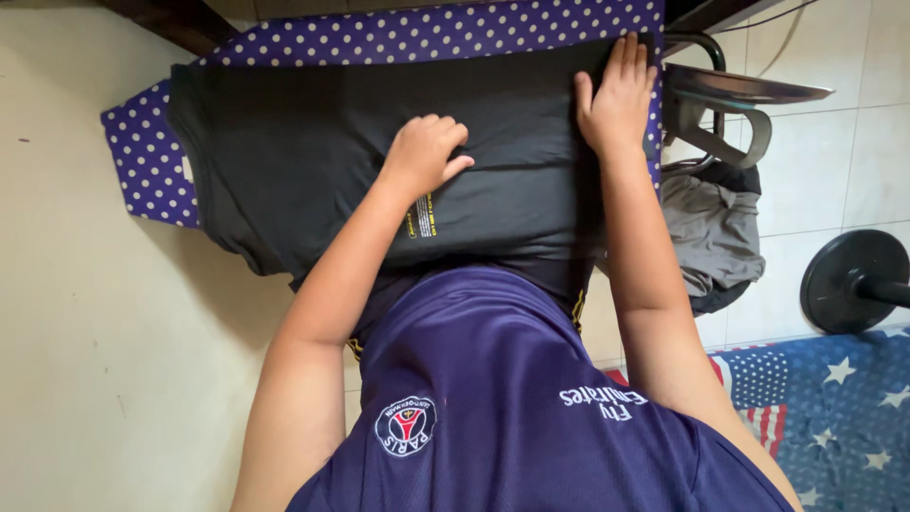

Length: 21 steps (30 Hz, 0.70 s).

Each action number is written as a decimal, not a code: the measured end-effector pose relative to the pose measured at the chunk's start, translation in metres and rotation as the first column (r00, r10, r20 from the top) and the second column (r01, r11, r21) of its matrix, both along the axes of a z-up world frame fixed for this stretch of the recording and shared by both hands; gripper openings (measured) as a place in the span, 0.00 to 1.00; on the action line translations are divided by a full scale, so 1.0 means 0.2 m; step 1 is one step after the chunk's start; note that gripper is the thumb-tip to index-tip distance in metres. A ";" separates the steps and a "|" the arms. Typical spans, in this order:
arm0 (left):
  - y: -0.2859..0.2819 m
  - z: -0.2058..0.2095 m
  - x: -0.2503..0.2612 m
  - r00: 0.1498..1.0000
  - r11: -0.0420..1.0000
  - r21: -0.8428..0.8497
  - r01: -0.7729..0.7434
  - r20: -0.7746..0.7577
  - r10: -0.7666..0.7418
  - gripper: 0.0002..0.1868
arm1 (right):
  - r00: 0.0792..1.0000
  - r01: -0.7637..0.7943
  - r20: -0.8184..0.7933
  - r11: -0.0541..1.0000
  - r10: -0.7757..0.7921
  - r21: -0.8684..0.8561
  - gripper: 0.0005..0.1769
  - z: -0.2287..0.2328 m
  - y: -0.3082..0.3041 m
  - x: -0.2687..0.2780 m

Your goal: The person irons a black t-shirt on a polka-dotted ironing board. They smooth the fabric with their hands, use an electric iron to press the shirt, and flip it over to iron the other side.

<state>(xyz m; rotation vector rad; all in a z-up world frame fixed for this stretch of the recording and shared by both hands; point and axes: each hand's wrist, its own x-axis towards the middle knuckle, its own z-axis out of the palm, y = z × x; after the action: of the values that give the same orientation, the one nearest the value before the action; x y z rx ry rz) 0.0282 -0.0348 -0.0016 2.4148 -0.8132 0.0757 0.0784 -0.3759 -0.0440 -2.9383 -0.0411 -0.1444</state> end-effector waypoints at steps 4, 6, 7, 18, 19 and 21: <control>-0.03 0.03 -0.07 0.990 0.992 0.016 -0.126 -0.064 0.127 0.19 | 0.991 0.012 -0.131 1.000 -0.013 -0.006 0.54 0.06 0.06 -0.02; 0.03 0.07 -0.07 0.949 0.963 -0.026 -0.267 -0.179 0.258 0.18 | 0.987 0.014 -0.158 1.000 -0.012 0.013 0.53 0.08 0.04 -0.03; 0.09 0.09 -0.06 0.896 0.925 -0.042 -0.378 -0.267 0.354 0.17 | 0.989 0.016 -0.150 1.000 -0.015 0.004 0.54 0.08 0.04 -0.02; 1.26 -0.25 0.13 0.277 0.359 -0.192 -0.913 0.353 0.894 0.20 | 0.829 -0.559 0.110 0.811 0.548 0.171 0.42 0.10 0.73 -0.01; 1.27 -0.27 0.16 0.305 0.386 -0.175 -0.906 0.363 0.881 0.20 | 0.789 -0.613 0.113 0.765 0.603 0.195 0.39 0.12 0.84 -0.01; 1.24 -0.29 0.20 0.298 0.325 -0.069 -0.943 0.252 0.920 0.20 | 0.703 -0.706 0.117 0.665 0.702 0.244 0.34 0.15 1.05 -0.01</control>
<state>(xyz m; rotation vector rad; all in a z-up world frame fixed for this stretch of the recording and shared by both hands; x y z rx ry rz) 0.0686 0.2140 -0.0592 2.6471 0.6997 0.8377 0.0755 -0.1667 -0.0134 -2.4223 -1.0642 -0.0401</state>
